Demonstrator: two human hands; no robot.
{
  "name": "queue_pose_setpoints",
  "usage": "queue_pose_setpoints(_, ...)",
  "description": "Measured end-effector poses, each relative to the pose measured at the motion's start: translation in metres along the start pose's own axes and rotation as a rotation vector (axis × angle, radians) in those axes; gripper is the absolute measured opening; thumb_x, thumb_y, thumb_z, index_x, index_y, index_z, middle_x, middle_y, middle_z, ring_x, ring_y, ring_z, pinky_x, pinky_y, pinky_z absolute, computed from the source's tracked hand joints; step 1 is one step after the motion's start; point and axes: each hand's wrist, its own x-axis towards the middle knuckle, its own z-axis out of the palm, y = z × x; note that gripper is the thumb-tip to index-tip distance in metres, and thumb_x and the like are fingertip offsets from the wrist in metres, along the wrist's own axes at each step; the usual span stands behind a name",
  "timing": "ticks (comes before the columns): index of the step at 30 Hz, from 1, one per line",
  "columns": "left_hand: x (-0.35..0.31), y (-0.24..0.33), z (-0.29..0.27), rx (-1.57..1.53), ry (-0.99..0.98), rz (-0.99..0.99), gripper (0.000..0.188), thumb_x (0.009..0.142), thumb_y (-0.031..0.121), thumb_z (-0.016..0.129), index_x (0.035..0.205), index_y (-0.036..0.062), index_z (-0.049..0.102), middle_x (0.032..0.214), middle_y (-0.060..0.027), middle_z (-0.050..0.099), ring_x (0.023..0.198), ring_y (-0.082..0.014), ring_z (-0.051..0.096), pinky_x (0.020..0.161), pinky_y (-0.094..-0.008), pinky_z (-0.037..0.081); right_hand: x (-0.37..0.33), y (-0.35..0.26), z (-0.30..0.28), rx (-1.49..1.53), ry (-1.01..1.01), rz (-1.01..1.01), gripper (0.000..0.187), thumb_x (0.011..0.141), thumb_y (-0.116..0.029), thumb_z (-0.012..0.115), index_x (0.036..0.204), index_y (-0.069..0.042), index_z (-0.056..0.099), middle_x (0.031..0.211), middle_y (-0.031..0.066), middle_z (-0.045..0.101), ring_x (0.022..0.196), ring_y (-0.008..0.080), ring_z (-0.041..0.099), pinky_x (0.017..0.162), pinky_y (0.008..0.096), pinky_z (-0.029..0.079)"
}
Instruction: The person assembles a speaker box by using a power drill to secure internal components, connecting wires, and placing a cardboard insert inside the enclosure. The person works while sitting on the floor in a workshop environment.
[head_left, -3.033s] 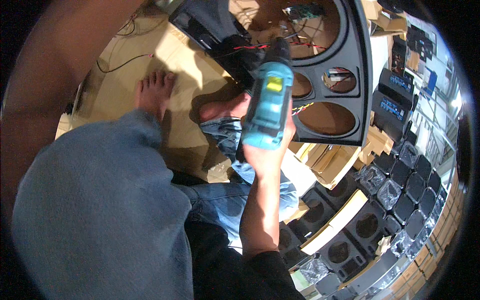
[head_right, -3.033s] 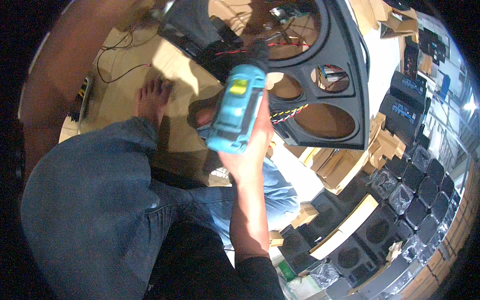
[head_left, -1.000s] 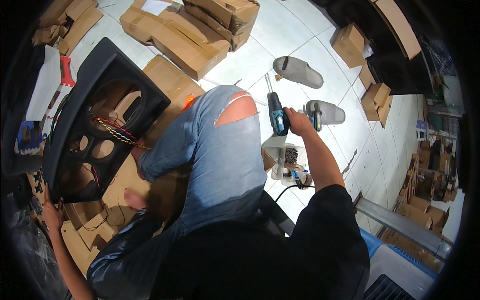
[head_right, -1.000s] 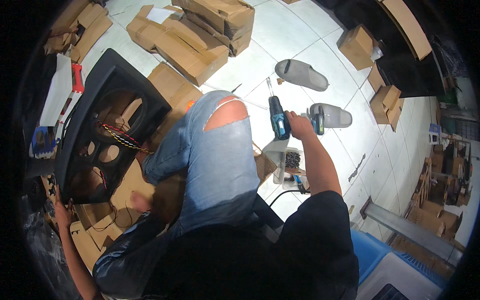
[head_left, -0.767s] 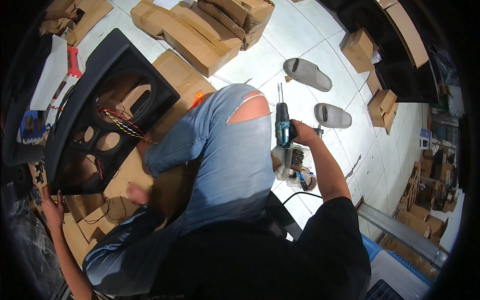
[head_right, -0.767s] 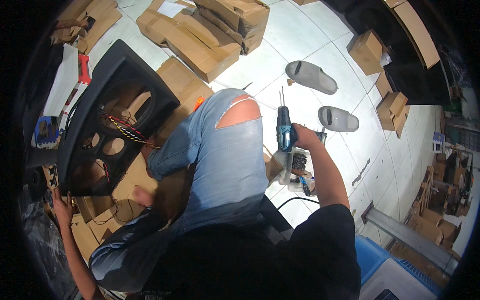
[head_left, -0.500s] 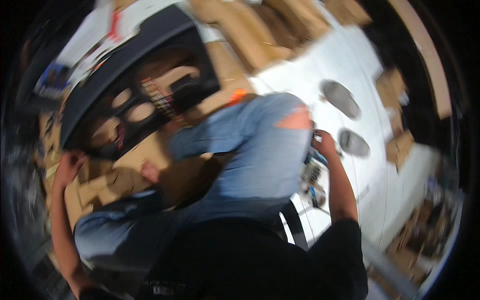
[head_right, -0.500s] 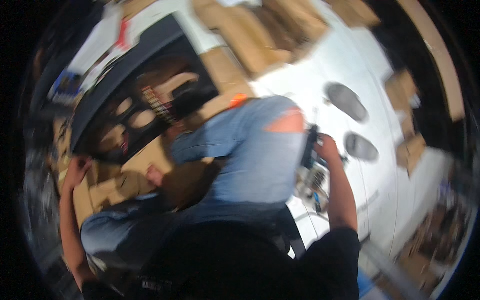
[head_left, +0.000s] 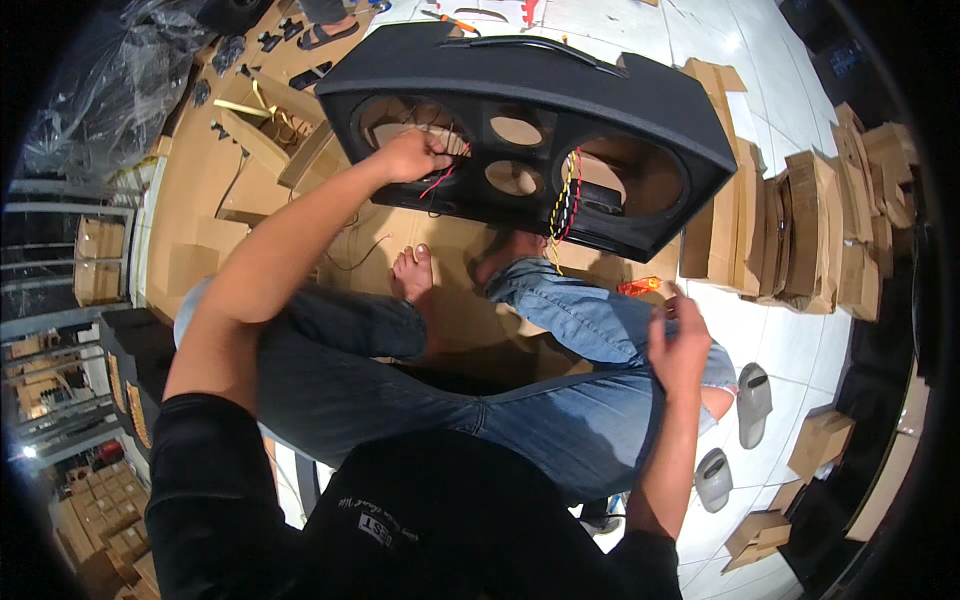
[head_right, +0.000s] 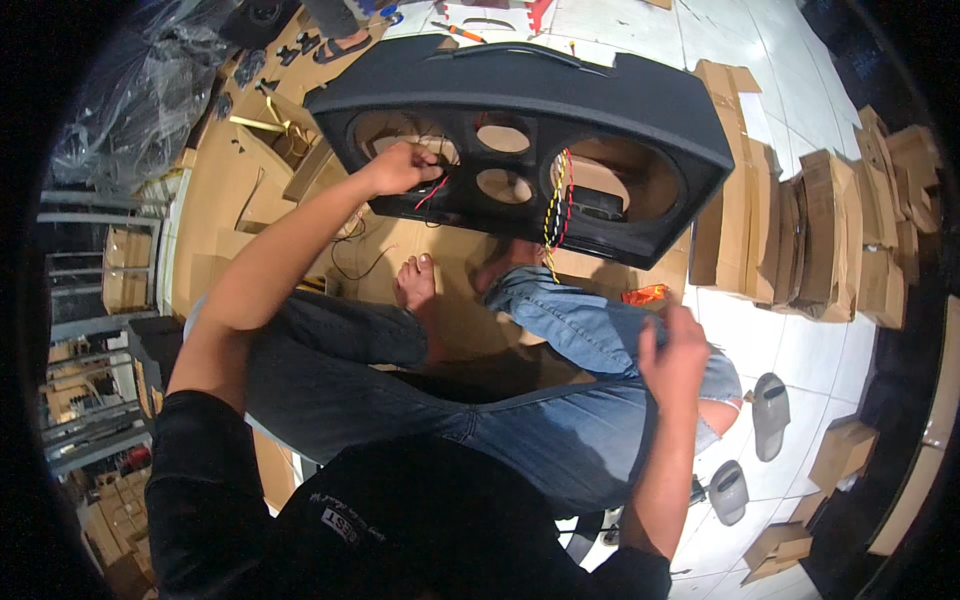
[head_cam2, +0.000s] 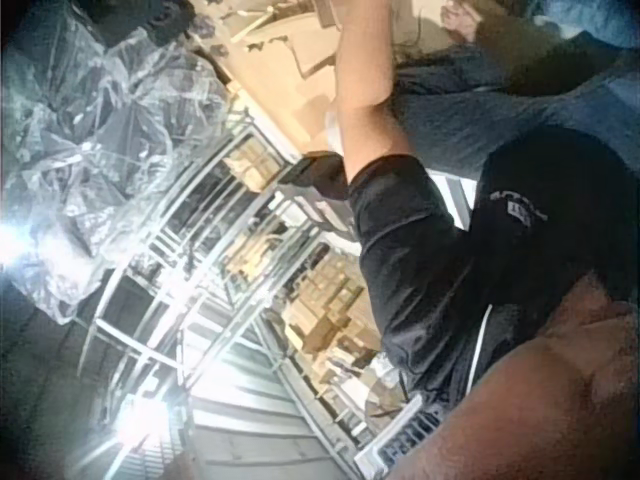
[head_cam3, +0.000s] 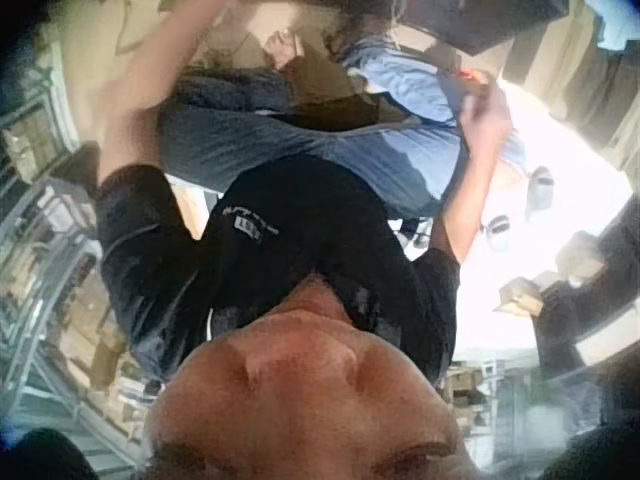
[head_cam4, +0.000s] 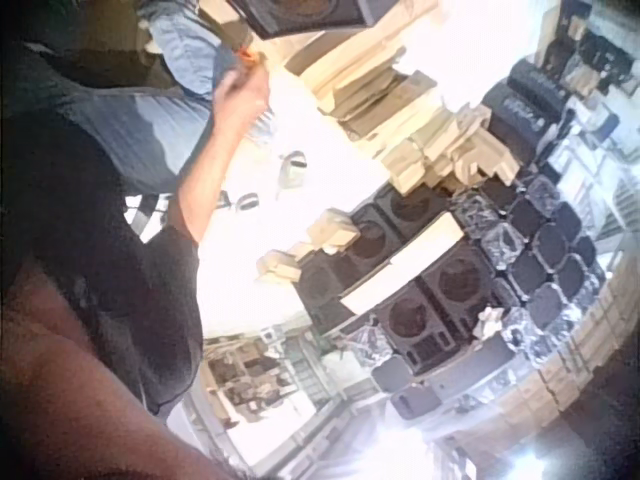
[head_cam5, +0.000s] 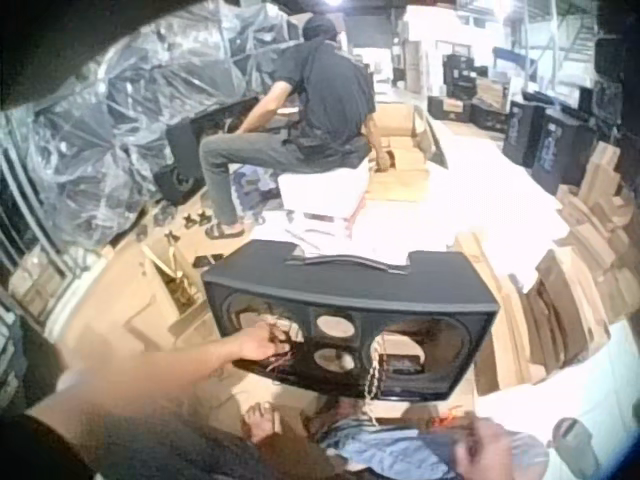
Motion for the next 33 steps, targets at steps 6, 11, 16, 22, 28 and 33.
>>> queue_pose_setpoints(6,0.015,0.010,0.026,-0.426,-0.321,-0.170,0.027,0.095,0.029,0.071,0.085,0.0036,0.067,0.077,-0.0005,0.063,0.068,-0.0104,0.058,0.053,-0.0281,0.045,-0.005,0.028,0.006,0.199,-0.160,0.167,0.040,0.086,-0.005,0.066,0.125,0.000,0.063,0.087,0.0180,0.071,0.080,0.0281,0.071,0.078,0.0380,0.055)
queue_pose_setpoints(11,-0.014,-0.014,-0.004,-0.613,-0.844,-0.170,0.023,0.097,0.022,0.070,0.103,-0.0001,0.070,0.094,-0.0074,0.072,0.081,-0.0149,0.067,0.071,-0.0281,0.054,-0.001,0.021,0.012,0.105,-0.236,0.121,0.037,0.085,-0.005,0.066,0.122,0.000,0.065,0.082,0.0165,0.070,0.075,0.0289,0.070,0.075,0.0379,0.054)
queue_pose_setpoints(16,-0.029,0.004,-0.031,-0.471,-1.063,-0.153,0.019,0.096,0.016,0.068,0.103,-0.0019,0.069,0.100,-0.0121,0.074,0.084,-0.0174,0.070,0.077,-0.0298,0.058,-0.001,0.014,0.009,0.093,-0.263,0.147,0.038,0.084,-0.004,0.067,0.122,0.001,0.065,0.081,0.0154,0.071,0.075,0.0265,0.070,0.076,0.0362,0.054)
queue_pose_setpoints(22,0.001,-0.038,-0.056,-1.355,-0.691,-0.021,0.024,0.092,-0.005,0.062,0.115,-0.0019,0.068,0.095,-0.0114,0.071,0.079,-0.0199,0.067,0.076,-0.0316,0.058,-0.002,0.016,0.009,0.087,-0.259,0.135,0.038,0.084,-0.004,0.067,0.122,0.001,0.065,0.082,0.0151,0.072,0.077,0.0260,0.071,0.077,0.0357,0.054)
queue_pose_setpoints(28,-0.051,0.020,0.007,-0.859,-0.826,0.052,0.027,0.099,0.023,0.065,0.115,0.0023,0.066,0.118,-0.0127,0.073,0.092,-0.0144,0.070,0.072,-0.0273,0.055,0.001,0.015,0.011,0.087,-0.277,0.127,0.038,0.086,-0.006,0.067,0.123,-0.001,0.065,0.082,0.0147,0.072,0.077,0.0261,0.071,0.077,0.0362,0.055)
queue_pose_setpoints(33,-0.065,0.061,0.051,-0.305,-0.491,-0.150,0.056,0.087,0.019,0.073,0.132,-0.0066,0.052,0.110,-0.0221,0.073,0.093,-0.0262,0.073,0.073,-0.0366,0.057,-0.003,0.022,0.013,0.098,-0.276,0.110,0.039,0.086,-0.006,0.067,0.125,-0.003,0.065,0.082,0.0139,0.073,0.076,0.0261,0.071,0.076,0.0365,0.054)
